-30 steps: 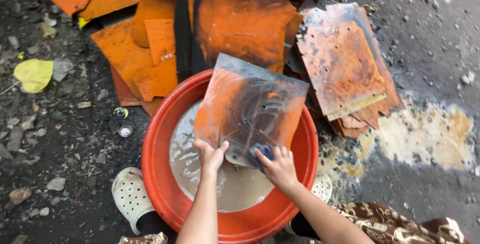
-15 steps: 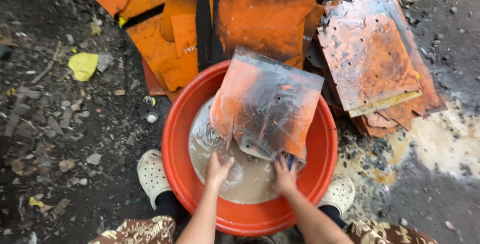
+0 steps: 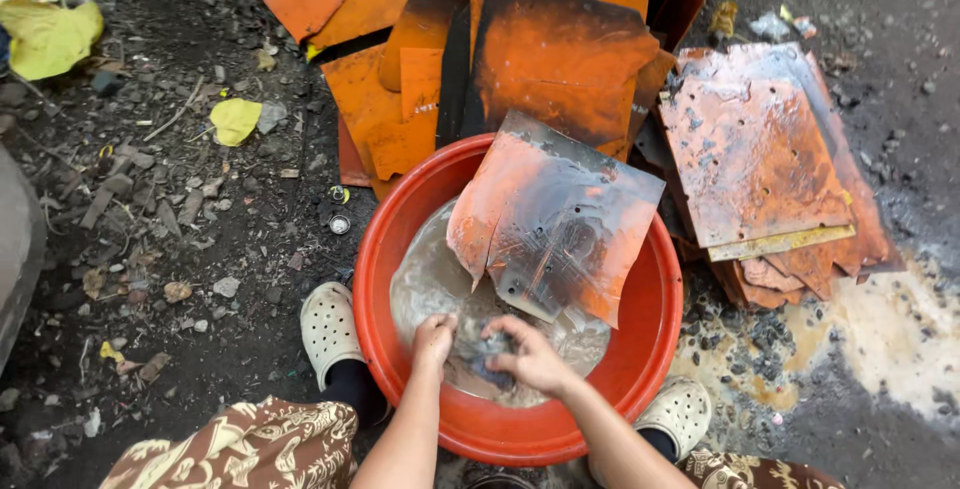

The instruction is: The person scrubs a dark rectangular tile with a cloth in a red basin of soapy water, rinses it, and places it aside. They repeat this process with additional tiles, scrubbing both sides and rinsing each one before stacking them.

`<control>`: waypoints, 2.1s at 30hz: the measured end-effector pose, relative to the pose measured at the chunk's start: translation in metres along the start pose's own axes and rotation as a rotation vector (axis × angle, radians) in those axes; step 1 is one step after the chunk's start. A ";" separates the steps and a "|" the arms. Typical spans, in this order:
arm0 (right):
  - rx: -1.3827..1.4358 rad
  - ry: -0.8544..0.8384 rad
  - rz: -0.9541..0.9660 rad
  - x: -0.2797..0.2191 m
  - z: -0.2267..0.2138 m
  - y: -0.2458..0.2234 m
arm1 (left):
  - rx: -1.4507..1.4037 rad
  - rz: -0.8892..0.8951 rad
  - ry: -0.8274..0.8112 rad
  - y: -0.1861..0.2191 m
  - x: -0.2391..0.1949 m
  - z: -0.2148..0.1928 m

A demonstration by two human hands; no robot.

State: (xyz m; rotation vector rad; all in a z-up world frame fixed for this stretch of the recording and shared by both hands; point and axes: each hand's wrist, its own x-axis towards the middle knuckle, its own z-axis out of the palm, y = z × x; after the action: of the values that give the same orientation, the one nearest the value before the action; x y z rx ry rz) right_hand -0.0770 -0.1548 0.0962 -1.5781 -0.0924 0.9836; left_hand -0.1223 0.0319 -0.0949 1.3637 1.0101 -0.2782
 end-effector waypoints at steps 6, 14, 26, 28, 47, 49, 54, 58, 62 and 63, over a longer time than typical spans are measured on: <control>-0.173 0.200 -0.360 0.001 -0.031 -0.096 | 0.062 0.204 0.177 0.052 -0.001 0.025; -1.066 0.210 -0.503 0.054 -0.039 -0.102 | -0.037 0.339 0.112 0.077 0.011 0.071; -1.346 0.253 -0.524 0.121 -0.025 -0.071 | 0.194 0.480 0.151 0.101 -0.011 0.057; -1.305 0.168 -0.588 0.111 -0.033 -0.072 | 0.162 0.500 0.152 0.107 -0.014 0.052; -1.458 0.298 -0.571 0.143 -0.052 -0.084 | 0.082 0.442 0.086 0.093 -0.007 0.049; -1.491 0.435 -0.506 0.151 -0.064 -0.083 | 0.053 0.325 0.032 0.084 -0.011 0.054; -1.396 0.635 -0.586 0.155 -0.031 -0.062 | -0.043 0.332 0.026 0.087 -0.006 0.051; -1.366 0.292 -0.647 0.081 -0.044 -0.036 | 0.082 0.443 0.090 0.088 -0.010 0.046; -1.322 0.463 -0.613 0.049 -0.085 -0.036 | -0.042 0.284 -0.006 0.092 -0.004 0.047; -1.281 0.550 -0.569 0.052 -0.087 -0.037 | -0.036 0.285 -0.014 0.092 -0.004 0.048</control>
State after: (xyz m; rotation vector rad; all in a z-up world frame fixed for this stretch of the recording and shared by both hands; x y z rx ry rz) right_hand 0.0273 -0.1829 0.0931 -2.6837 -0.8626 -0.1085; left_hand -0.0396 0.0103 -0.0359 1.4501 0.7928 -0.0556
